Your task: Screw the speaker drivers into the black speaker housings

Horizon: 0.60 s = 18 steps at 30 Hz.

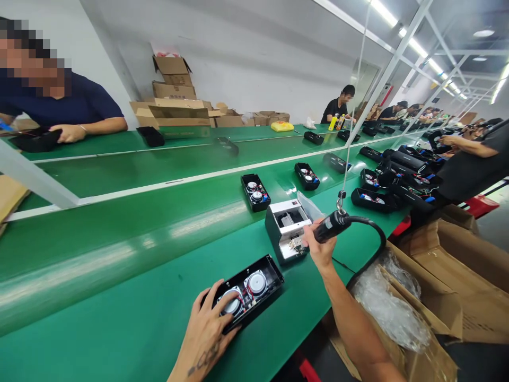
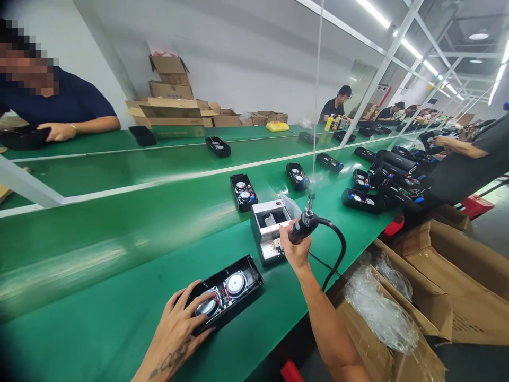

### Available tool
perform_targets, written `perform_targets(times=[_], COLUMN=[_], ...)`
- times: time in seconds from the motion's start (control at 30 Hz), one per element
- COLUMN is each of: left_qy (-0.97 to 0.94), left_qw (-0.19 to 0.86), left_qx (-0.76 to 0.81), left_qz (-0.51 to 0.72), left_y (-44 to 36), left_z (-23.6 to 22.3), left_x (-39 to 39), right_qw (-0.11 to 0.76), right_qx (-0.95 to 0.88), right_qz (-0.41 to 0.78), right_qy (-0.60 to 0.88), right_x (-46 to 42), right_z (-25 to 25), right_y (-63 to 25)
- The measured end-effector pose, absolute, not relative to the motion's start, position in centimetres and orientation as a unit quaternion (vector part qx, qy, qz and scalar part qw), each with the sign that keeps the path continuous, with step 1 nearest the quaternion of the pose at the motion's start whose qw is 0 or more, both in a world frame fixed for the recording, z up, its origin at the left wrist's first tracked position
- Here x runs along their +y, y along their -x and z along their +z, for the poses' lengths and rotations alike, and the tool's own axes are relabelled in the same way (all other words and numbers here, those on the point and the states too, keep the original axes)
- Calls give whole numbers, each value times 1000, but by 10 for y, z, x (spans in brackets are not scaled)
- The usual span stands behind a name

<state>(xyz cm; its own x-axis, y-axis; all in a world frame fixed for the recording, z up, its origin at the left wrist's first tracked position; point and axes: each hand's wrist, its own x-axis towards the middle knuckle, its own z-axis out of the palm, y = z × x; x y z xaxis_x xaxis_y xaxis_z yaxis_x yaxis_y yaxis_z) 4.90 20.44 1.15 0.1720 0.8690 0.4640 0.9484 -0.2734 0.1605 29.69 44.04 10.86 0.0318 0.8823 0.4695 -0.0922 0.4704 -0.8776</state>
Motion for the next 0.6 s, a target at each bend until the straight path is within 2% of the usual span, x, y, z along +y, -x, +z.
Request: perform_targets(times=[0.17,0.3,0.4,0.6], left_qy=[759,747,739,732], left_qw=[78,39,6,-23], left_qx=[-600,-622,-637,-649], left_qz=[-240,-232,-219,-205], left_y=[-50,-56,-60,-65], left_z=[13,19,23,28], left_x=[204,202,201,197], right_qw=[529,462,477,513], right_qx=[-623,-594,-547,-521], right_qz=[475,615,672,677], right_qy=[325,236,149,81], right_x=[425,385,350,303], right_z=[116,115,115,113], right_y=[-298,-289,-270,-221])
